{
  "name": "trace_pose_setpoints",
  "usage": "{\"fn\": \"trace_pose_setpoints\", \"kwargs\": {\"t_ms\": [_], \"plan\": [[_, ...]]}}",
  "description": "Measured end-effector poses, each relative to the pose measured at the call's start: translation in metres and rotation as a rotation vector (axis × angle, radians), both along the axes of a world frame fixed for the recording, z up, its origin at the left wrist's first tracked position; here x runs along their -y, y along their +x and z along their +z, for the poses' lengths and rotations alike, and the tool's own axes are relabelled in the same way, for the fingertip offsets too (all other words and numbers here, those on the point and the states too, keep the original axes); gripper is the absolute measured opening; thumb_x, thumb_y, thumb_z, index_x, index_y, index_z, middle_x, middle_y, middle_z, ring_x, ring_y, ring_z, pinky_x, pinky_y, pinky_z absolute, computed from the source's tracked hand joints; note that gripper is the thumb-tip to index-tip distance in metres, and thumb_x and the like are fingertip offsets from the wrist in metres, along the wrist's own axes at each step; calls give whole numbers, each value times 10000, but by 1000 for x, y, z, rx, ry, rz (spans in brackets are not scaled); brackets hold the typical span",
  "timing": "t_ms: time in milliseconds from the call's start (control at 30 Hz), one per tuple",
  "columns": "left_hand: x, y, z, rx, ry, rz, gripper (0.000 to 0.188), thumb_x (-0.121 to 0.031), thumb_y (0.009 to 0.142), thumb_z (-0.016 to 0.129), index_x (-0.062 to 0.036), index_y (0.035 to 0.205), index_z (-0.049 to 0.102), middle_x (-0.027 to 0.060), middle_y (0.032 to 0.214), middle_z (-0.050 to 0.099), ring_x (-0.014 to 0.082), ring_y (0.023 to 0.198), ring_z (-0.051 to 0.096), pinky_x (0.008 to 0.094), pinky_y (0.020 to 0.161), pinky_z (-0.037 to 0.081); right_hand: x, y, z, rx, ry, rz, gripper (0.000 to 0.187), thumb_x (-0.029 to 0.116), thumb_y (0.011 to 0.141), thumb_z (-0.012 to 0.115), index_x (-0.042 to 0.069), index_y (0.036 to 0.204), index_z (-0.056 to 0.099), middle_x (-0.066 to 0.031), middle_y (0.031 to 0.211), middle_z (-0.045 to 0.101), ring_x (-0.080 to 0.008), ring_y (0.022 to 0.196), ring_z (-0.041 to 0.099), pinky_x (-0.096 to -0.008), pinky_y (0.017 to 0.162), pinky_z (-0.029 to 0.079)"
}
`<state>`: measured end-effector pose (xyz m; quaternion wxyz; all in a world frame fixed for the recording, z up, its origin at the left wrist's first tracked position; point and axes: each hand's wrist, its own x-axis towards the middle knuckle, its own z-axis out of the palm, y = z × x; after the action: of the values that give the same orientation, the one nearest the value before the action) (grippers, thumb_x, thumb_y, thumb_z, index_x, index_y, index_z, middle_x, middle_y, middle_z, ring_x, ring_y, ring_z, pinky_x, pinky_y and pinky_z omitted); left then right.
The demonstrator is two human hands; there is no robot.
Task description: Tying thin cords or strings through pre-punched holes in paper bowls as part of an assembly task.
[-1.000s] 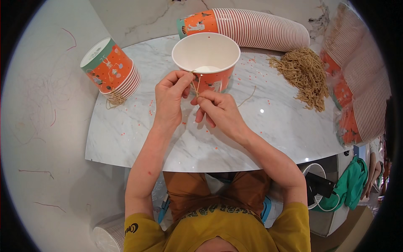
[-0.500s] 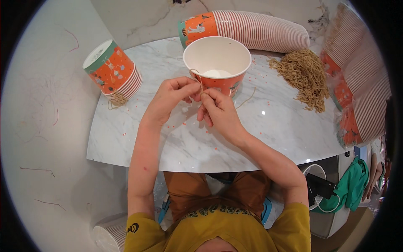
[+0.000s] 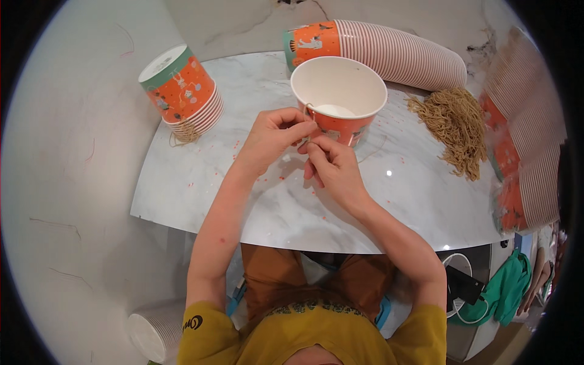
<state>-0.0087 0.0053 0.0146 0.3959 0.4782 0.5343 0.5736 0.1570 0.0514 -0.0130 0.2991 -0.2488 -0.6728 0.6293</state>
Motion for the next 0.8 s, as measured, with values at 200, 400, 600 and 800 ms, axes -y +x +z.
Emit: {"fn": "trace_pose_setpoints", "kwargs": {"t_ms": [200,400,600,800], "plan": [[-5,9,-11,-776,328,324,163,-143,923,702,-25,812,679,28,750,628,184,688,617,324,577,463,-5,-1,-1,-36,15,-21,244,182,1065,508,18,998,674,-8,663,618,-41,524,474,-219,485,366],[-10,10,-15,-1269,637,485,107,-70,904,685,-5,822,664,85,756,591,254,637,556,333,569,449,-8,2,1,-55,77,0,237,185,1068,509,34,983,671,10,654,601,-31,540,473,-211,487,355],[-2,-18,-5,-120,-55,48,184,-214,951,706,-33,929,734,-8,833,667,72,774,570,242,657,466,0,1,8,-82,14,-13,225,168,1055,505,18,977,652,8,640,575,-45,563,499,-231,510,376],[2,-16,6,-25,-165,-122,142,-132,890,744,0,942,734,-1,863,692,97,798,603,249,728,474,-2,4,4,-69,-64,-22,237,170,1049,497,-4,979,642,-9,638,578,-63,583,523,-259,526,386]]}}
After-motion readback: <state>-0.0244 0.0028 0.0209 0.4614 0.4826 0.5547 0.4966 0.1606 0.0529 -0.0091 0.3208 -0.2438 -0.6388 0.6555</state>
